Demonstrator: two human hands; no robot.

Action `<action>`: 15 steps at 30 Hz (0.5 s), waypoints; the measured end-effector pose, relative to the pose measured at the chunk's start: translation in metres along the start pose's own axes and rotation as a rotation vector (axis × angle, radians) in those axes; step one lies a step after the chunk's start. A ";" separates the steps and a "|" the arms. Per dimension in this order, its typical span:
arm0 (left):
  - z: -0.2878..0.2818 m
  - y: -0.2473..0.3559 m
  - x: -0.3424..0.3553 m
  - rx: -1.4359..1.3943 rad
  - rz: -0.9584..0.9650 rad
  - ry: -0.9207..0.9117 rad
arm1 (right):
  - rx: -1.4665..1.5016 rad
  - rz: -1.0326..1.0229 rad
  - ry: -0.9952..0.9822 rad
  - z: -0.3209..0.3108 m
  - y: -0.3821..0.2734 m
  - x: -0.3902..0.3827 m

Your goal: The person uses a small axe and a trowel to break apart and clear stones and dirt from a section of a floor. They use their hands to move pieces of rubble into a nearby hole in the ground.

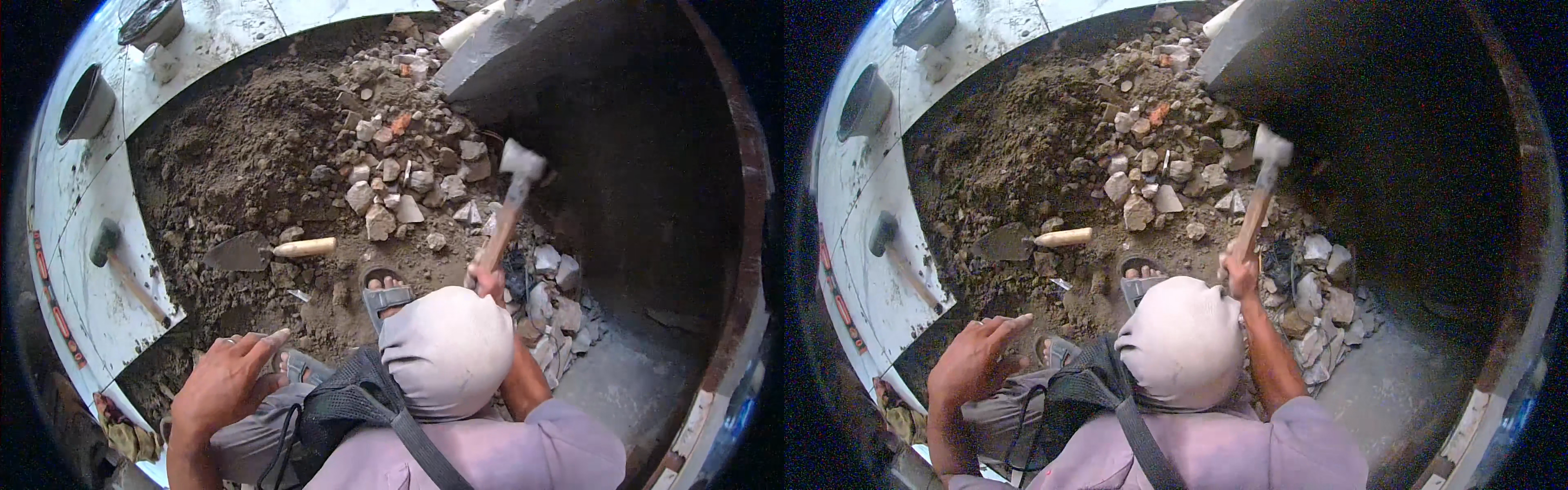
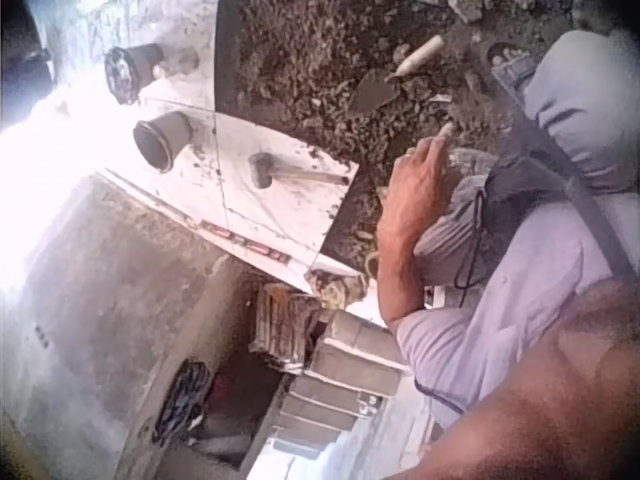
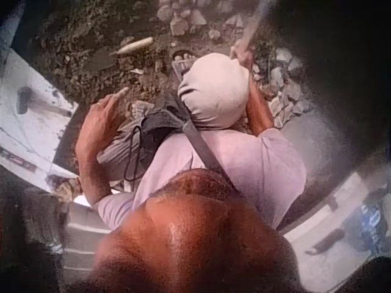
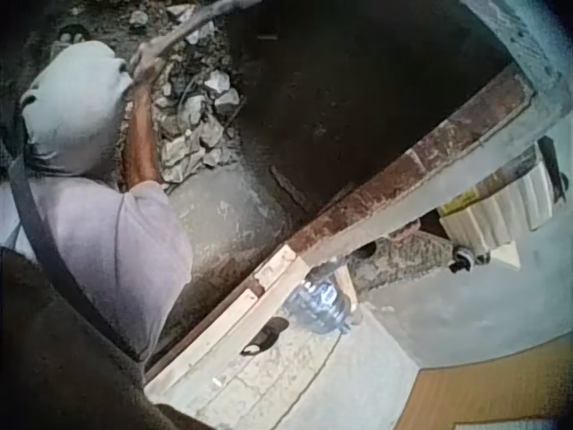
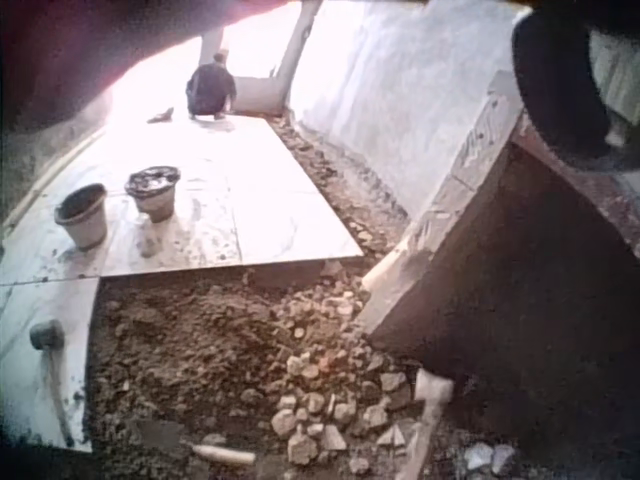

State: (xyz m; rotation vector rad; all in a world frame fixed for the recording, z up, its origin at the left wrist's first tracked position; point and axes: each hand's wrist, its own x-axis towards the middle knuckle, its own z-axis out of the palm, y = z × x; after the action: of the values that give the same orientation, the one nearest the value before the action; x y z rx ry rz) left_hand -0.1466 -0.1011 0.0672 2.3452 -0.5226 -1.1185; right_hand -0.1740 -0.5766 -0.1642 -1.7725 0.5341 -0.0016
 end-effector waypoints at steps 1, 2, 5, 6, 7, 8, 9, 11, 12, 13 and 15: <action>0.000 0.001 0.002 0.007 -0.002 -0.001 | 0.066 -0.042 0.010 0.009 -0.009 0.013; 0.000 0.002 0.003 0.013 -0.004 -0.001 | 0.006 -0.071 -0.011 0.018 -0.016 0.025; -0.002 0.004 0.003 -0.011 0.017 -0.009 | -0.157 -0.053 -0.149 0.038 -0.021 0.035; -0.003 0.004 0.001 -0.019 0.007 -0.016 | -0.223 -0.010 -0.181 0.040 -0.021 0.033; -0.004 0.004 0.000 -0.023 -0.007 -0.026 | -0.292 0.045 -0.206 0.041 -0.019 0.026; -0.004 0.003 -0.001 -0.025 -0.032 -0.045 | -0.330 0.100 -0.230 0.040 -0.016 0.018; -0.005 0.002 -0.002 -0.010 -0.004 -0.002 | -0.344 0.129 -0.245 0.037 -0.014 0.009; -0.003 0.001 -0.004 0.009 0.022 0.032 | -0.352 0.152 -0.265 0.029 -0.012 -0.005; -0.002 0.001 -0.004 0.000 0.017 0.007 | -0.375 0.150 -0.274 0.026 -0.013 -0.008; -0.002 -0.001 -0.003 -0.003 0.015 -0.004 | -0.426 0.026 -0.279 0.022 -0.017 -0.007; -0.001 -0.002 -0.001 -0.010 0.013 -0.016 | -0.341 -0.090 -0.142 0.013 -0.040 0.000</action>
State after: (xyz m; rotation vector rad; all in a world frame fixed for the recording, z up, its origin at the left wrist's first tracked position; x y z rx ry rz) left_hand -0.1466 -0.0985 0.0674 2.3229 -0.5358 -1.1326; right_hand -0.1561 -0.5577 -0.1315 -2.1096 0.3656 0.1596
